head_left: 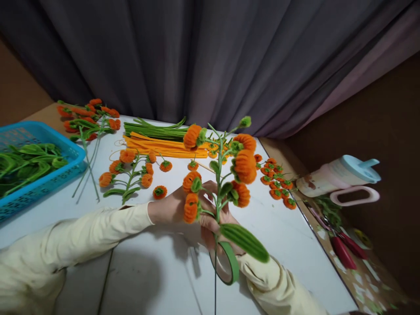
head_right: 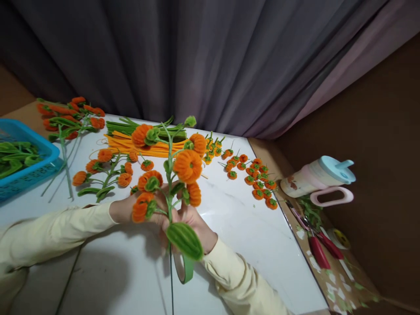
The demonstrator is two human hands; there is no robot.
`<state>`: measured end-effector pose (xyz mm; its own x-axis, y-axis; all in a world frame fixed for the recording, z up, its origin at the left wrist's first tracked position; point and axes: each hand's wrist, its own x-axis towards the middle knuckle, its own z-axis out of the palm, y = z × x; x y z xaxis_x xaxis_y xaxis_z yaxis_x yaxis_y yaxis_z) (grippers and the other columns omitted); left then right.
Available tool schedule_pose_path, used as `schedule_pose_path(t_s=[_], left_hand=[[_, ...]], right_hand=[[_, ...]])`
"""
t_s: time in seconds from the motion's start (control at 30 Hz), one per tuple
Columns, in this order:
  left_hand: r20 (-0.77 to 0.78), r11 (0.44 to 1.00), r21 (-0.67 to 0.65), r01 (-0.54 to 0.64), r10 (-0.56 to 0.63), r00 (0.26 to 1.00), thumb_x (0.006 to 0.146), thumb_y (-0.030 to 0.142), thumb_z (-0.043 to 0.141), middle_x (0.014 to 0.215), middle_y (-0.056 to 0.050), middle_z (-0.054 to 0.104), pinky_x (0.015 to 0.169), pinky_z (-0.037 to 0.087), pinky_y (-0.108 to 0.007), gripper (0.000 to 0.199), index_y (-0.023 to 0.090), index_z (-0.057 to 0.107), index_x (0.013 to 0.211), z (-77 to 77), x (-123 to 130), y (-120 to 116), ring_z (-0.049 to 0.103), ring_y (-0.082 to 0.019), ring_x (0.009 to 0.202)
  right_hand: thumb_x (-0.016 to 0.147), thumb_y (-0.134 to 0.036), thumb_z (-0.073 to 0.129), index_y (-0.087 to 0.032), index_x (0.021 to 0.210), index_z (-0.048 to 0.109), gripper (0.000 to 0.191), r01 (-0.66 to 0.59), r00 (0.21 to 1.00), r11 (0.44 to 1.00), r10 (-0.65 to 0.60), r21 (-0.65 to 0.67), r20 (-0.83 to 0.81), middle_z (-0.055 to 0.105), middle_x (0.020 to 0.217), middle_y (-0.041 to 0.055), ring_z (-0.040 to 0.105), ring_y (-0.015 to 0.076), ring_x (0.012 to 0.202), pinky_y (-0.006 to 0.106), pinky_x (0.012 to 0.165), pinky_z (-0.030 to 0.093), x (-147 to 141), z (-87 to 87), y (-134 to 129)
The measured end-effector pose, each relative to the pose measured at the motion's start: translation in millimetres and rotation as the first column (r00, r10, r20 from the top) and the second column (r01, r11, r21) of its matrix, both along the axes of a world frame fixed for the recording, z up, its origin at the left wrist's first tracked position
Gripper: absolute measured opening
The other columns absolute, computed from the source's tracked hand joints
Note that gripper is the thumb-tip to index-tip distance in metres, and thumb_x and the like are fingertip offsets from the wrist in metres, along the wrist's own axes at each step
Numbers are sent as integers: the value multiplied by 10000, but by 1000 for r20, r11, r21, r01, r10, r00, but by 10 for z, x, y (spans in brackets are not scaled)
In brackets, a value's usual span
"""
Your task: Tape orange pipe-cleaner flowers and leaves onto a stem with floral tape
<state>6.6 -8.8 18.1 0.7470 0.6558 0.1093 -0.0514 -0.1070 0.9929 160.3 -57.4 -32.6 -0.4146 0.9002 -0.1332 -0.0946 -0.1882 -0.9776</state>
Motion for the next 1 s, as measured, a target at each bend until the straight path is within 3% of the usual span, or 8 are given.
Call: schedule_pose_path(t_s=[0.07, 0.17, 0.27, 0.37, 0.57, 0.67, 0.8, 1.0], left_hand=[[28, 995, -24, -95, 96, 995, 692, 302, 672, 552, 16, 589, 596, 454, -235, 144, 159, 661, 679, -46, 23, 26, 564, -145, 602], [43, 969, -54, -239, 242, 969, 719, 281, 654, 674, 3, 623, 718, 454, -251, 154, 152, 658, 802, -169, 33, 52, 584, -164, 759], [0, 946, -43, -322, 322, 947, 742, 284, 632, 860, -50, 644, 784, 429, -255, 160, 137, 672, 791, -237, 21, 13, 566, -179, 882], [-8, 934, -42, -354, 354, 935, 761, 277, 616, 885, -54, 629, 768, 412, -239, 159, 130, 664, 722, -200, 31, -82, 550, -158, 850], [31, 838, -386, -386, 430, 902, 737, 271, 646, 718, -19, 627, 665, 422, -242, 153, 119, 636, 722, -120, 114, -205, 543, -133, 701], [50, 791, -498, -355, 435, 899, 699, 249, 684, 717, -30, 655, 671, 449, -260, 134, 119, 664, 723, -134, 124, -204, 574, -148, 698], [128, 802, -529, -277, 398, 908, 708, 224, 680, 695, -36, 668, 717, 462, -274, 111, 113, 681, 698, -143, 116, -197, 591, -150, 696], [201, 784, -613, -95, 271, 941, 673, 241, 719, 673, -33, 668, 756, 465, -268, 137, 111, 677, 674, -138, 98, -228, 605, -143, 707]], right_hand=[[653, -559, 659, -166, 482, 524, 450, -7, 997, 1000, 5, -24, -77, 434, 409, -31, 382, 75, 332, 193, 319, 307, 27, 98, 42], [665, -426, 701, -136, 508, 573, 355, 137, 987, 990, -136, 13, -81, 445, 414, -27, 350, 64, 360, 186, 345, 270, 91, 223, 110], [716, -336, 671, -127, 578, 634, 253, 300, 950, 945, -308, 129, 51, 474, 455, -17, 360, 72, 400, 186, 363, 253, 137, 295, 137], [753, -291, 626, -132, 584, 642, 233, 339, 900, 899, -395, 275, 181, 482, 461, -11, 383, 86, 416, 196, 370, 273, 113, 324, 102], [801, -274, 565, -143, 577, 618, 266, 296, 818, 840, -469, 454, 334, 484, 470, -2, 412, 101, 422, 208, 386, 316, -9, 341, -18], [817, -313, 559, -145, 585, 599, 289, 267, 862, 887, -394, 376, 319, 482, 486, -4, 412, 97, 426, 199, 379, 320, -5, 378, -47], [806, -360, 587, -135, 619, 608, 293, 217, 940, 959, -255, 181, 225, 499, 523, -10, 413, 81, 442, 183, 392, 327, 64, 409, -49], [688, -450, 695, -125, 642, 636, 334, 36, 998, 996, -40, -80, -45, 522, 478, -7, 379, 69, 370, 191, 354, 279, 131, 236, 9]])
